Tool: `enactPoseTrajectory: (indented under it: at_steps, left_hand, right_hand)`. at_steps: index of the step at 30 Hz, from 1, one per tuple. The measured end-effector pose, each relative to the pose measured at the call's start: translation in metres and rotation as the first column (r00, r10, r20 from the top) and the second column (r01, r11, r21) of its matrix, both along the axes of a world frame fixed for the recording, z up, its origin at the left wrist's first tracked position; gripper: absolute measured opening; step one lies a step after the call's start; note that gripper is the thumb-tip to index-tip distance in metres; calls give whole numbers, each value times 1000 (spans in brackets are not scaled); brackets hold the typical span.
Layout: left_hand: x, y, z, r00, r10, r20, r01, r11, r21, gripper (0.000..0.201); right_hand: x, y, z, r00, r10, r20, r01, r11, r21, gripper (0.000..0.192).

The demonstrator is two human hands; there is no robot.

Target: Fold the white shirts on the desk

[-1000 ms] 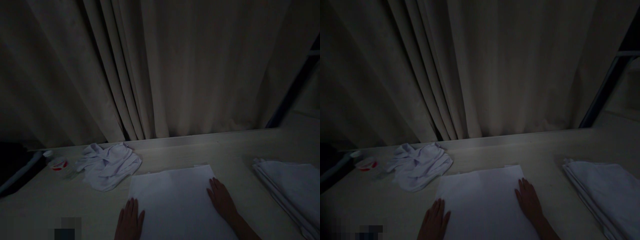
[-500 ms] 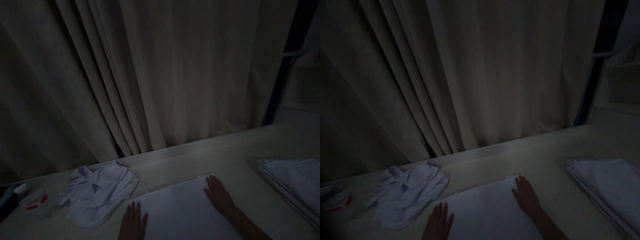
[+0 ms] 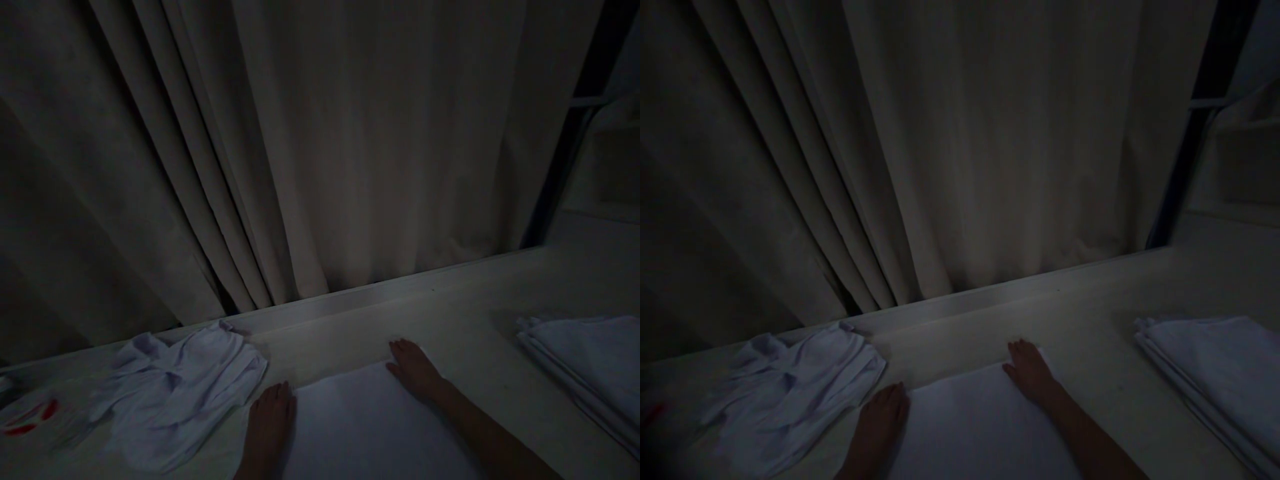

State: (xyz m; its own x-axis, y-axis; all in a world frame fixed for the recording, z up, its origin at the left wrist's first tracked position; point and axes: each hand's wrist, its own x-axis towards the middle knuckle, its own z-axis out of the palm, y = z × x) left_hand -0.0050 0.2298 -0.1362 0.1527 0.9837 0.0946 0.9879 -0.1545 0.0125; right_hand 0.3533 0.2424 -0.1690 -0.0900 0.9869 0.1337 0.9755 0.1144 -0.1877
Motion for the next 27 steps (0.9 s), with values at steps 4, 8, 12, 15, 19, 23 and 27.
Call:
enactPoseTrajectory:
  at_steps: [4,8,12,15,19,23,27]
  left_hand:
    - [3,12,-1,1000,-20,-15,19,998,-62,46]
    - [-2,13,2,996,-76,38,80,991,-107,36]
    - [-1,13,13,983,-140,119,160,971,-175,30]
    - [0,13,22,953,-145,265,203,957,-208,28]
    - [-4,17,30,899,-124,420,227,953,-203,30]
    - [-6,19,31,963,-104,250,145,978,-151,36]
    - [-6,2,21,997,12,82,-14,1000,25,43]
  right_hand:
    - [1,10,8,999,35,11,-34,999,-40,54]
    - [12,14,15,996,92,-1,-92,992,-85,38]
    - [17,16,28,989,145,-41,-149,981,-123,24]
    - [17,16,39,982,171,-73,-180,974,-140,21]
    - [23,21,49,962,233,-143,-255,954,-159,23]
    - [27,27,49,960,236,-148,-258,954,-153,25]
    - [19,17,34,990,114,-80,-118,992,-38,37]
